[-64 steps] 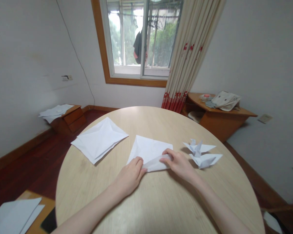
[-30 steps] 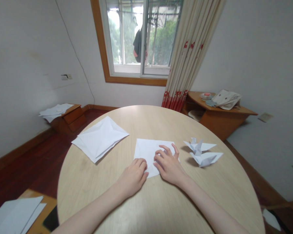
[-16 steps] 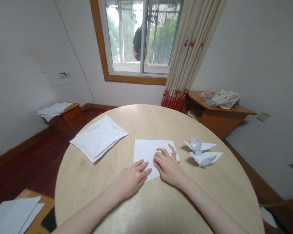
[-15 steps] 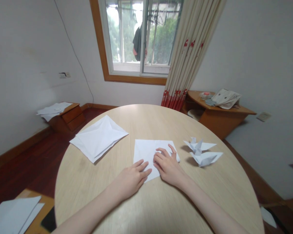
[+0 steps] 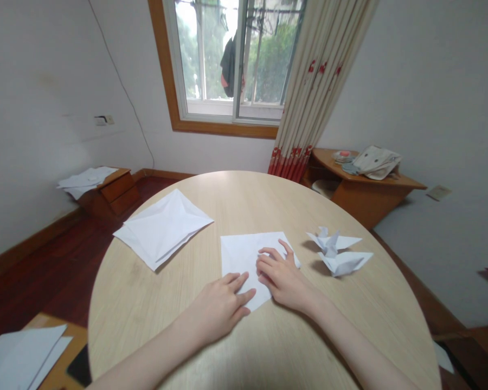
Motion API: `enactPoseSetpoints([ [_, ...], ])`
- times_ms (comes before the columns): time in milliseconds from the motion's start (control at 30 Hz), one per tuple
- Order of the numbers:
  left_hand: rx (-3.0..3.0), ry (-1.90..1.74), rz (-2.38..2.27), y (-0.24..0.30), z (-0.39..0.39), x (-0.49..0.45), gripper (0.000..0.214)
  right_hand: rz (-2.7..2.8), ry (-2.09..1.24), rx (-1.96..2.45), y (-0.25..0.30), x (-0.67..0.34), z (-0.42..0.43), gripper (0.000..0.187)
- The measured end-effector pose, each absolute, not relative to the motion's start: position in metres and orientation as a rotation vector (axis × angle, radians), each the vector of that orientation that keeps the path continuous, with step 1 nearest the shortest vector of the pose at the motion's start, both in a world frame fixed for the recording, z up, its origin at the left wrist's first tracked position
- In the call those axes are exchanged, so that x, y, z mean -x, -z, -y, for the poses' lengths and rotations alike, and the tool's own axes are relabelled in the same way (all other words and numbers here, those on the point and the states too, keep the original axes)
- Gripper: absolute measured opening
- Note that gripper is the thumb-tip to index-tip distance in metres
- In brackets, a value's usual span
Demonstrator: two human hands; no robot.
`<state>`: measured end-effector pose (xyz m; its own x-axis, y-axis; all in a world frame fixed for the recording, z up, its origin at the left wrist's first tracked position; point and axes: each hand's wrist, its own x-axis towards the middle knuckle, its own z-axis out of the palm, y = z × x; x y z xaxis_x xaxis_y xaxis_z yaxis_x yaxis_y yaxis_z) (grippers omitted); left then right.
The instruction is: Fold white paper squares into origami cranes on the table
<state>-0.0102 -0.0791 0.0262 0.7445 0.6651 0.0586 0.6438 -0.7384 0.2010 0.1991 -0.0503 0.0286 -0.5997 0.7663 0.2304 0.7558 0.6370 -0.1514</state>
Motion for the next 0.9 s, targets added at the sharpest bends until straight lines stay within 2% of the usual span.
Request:
enactPoseSetpoints([
  [133,-2.843,-0.12,-1.069,-0.023,0.081,0.006,0.041,2.588,-0.129,1.228,-0.031,-0.201,0.05,0.012],
  [533,-2.752,-0.227,-1.048,-0.004,0.079,0.009,0.042,2.581,-0.117,1.152,-0.022,-0.2,0.047,0.016],
  [900,-2.729,-0.2,-1.05,-0.015,0.081,0.008,0.041,2.604,-0.09,1.162,-0.022,-0.196,0.047,0.016],
])
